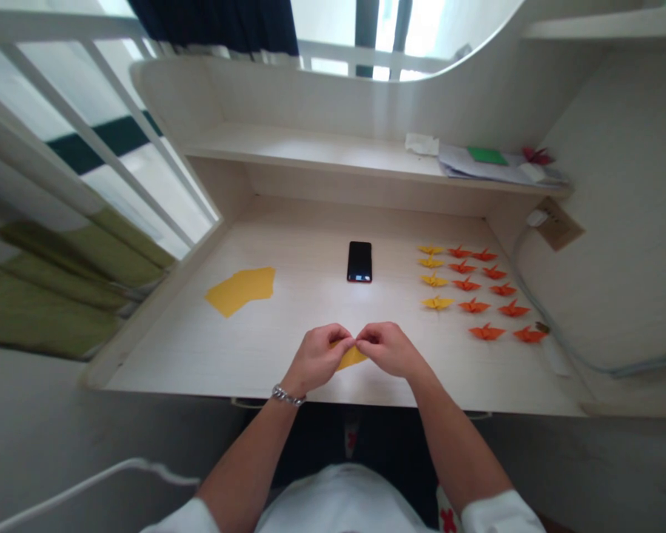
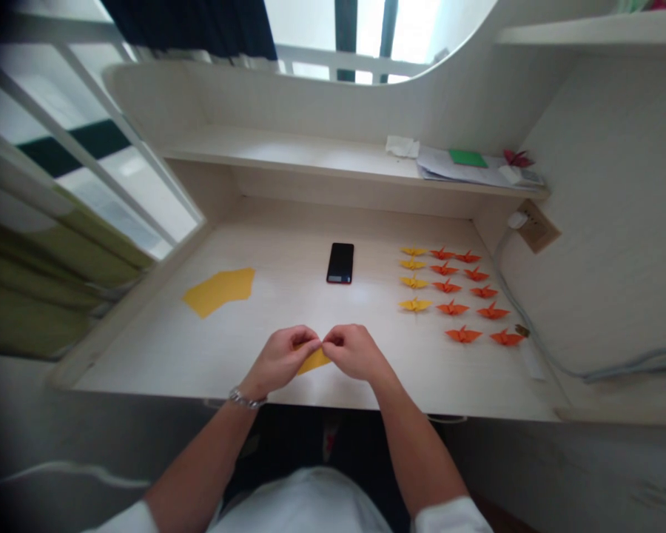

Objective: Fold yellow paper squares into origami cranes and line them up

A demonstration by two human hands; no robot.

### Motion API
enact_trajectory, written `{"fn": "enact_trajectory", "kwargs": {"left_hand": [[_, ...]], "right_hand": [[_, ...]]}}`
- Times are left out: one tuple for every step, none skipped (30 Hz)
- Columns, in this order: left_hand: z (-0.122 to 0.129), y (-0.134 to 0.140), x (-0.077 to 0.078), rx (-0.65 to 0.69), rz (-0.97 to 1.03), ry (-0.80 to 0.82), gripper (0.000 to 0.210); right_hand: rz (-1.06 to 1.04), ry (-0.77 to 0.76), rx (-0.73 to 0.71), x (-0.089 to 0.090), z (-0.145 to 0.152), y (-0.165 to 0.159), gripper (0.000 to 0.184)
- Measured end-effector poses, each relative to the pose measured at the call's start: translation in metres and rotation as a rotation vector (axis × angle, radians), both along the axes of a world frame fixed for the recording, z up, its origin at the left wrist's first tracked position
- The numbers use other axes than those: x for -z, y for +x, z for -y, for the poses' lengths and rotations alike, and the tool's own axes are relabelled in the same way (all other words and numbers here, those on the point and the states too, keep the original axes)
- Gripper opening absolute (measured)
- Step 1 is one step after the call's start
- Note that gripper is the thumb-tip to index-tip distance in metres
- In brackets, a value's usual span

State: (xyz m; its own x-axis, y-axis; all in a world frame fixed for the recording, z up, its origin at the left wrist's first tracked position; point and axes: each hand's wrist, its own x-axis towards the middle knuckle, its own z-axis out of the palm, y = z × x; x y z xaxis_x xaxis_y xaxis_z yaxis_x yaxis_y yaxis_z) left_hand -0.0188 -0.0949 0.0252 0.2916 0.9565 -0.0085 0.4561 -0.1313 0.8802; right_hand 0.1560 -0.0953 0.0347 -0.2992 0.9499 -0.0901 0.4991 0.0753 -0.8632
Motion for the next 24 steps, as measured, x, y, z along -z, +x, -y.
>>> {"fn": "enact_trajectory", "kwargs": {"left_hand": [[0.0, -0.001, -0.001, 0.005, -0.002, -0.009, 0.02], [0.0, -0.002, -0.001, 0.006, 0.003, -0.021, 0.02], [-0.001, -0.004, -0.002, 0.002, 0.012, -0.035, 0.019], [-0.003, -0.008, -0.003, -0.012, 0.025, -0.049, 0.019], [-0.004, -0.012, -0.003, -0.04, 0.041, -0.067, 0.018], [-0.006, -0.016, -0.004, -0.081, 0.061, -0.076, 0.019], [-0.009, -0.021, -0.004, -0.131, 0.083, -0.082, 0.019], [-0.011, -0.024, -0.004, -0.158, 0.107, -0.087, 0.019], [-0.013, -0.027, -0.004, -0.176, 0.133, -0.092, 0.02], [-0.014, -0.029, -0.003, -0.173, 0.155, -0.101, 0.02], [-0.015, -0.029, -0.002, -0.168, 0.176, -0.107, 0.021], [-0.015, -0.028, -0.001, -0.161, 0.197, -0.113, 0.021], [-0.014, -0.026, -0.001, -0.153, 0.213, -0.12, 0.022], [-0.013, -0.023, 0.0, -0.149, 0.225, -0.125, 0.022], [-0.012, -0.021, -0.001, -0.144, 0.229, -0.127, 0.022], [-0.01, -0.019, -0.001, -0.137, 0.224, -0.124, 0.022], [-0.008, -0.017, -0.003, -0.125, 0.208, -0.114, 0.022], [-0.006, -0.016, -0.005, -0.105, 0.183, -0.097, 0.021], [-0.005, -0.016, -0.008, -0.073, 0.152, -0.077, 0.02], [-0.003, -0.015, -0.01, -0.028, 0.116, -0.056, 0.019], [-0.002, -0.015, -0.013, 0.026, 0.08, -0.038, 0.019], [-0.002, -0.014, -0.015, 0.077, 0.046, -0.023, 0.018], [-0.001, -0.014, -0.017, 0.117, 0.016, -0.012, 0.019], [-0.001, -0.014, -0.018, 0.145, -0.008, -0.007, 0.019]], "right_hand": [[-0.001, -0.016, -0.003, 0.0, 0.0, 0.002, 0.015], [-0.012, -0.04, -0.009, 0.002, 0.0, 0.005, 0.015], [-0.029, -0.066, -0.014, 0.005, 0.0, 0.01, 0.015], [-0.051, -0.098, -0.019, 0.008, 0.0, 0.017, 0.014], [-0.074, -0.141, -0.014, 0.011, 0.0, 0.025, 0.014], [-0.098, -0.176, -0.002, 0.015, -0.001, 0.033, 0.013], [-0.125, -0.192, 0.028, 0.018, -0.001, 0.041, 0.013], [-0.157, -0.197, 0.074, 0.02, -0.001, 0.047, 0.012], [-0.2, -0.19, 0.132, 0.021, 0.0, 0.051, 0.011], [-0.248, -0.168, 0.183, 0.021, 0.0, 0.052, 0.011], [-0.294, -0.149, 0.202, 0.02, 0.001, 0.051, 0.013], [-0.324, -0.12, 0.203, 0.018, 0.001, 0.047, 0.017], [-0.326, -0.091, 0.179, 0.016, 0.002, 0.042, 0.02], [-0.309, -0.074, 0.147, 0.014, 0.003, 0.035, 0.022], [-0.285, -0.066, 0.112, 0.013, 0.003, 0.029, 0.023], [-0.263, -0.061, 0.094, 0.011, 0.004, 0.022, 0.022], [-0.237, -0.059, 0.087, 0.01, 0.004, 0.017, 0.02], [-0.2, -0.044, 0.08, 0.009, 0.005, 0.013, 0.019], [-0.16, -0.025, 0.07, 0.009, 0.005, 0.011, 0.018], [-0.121, -0.005, 0.052, 0.008, 0.004, 0.009, 0.016], [-0.085, 0.015, 0.029, 0.006, 0.004, 0.009, 0.015], [-0.054, 0.029, 0.004, 0.005, 0.003, 0.009, 0.014], [-0.033, 0.033, -0.019, 0.004, 0.003, 0.01, 0.013], [-0.022, 0.029, -0.034, 0.003, 0.002, 0.012, 0.012]]}}
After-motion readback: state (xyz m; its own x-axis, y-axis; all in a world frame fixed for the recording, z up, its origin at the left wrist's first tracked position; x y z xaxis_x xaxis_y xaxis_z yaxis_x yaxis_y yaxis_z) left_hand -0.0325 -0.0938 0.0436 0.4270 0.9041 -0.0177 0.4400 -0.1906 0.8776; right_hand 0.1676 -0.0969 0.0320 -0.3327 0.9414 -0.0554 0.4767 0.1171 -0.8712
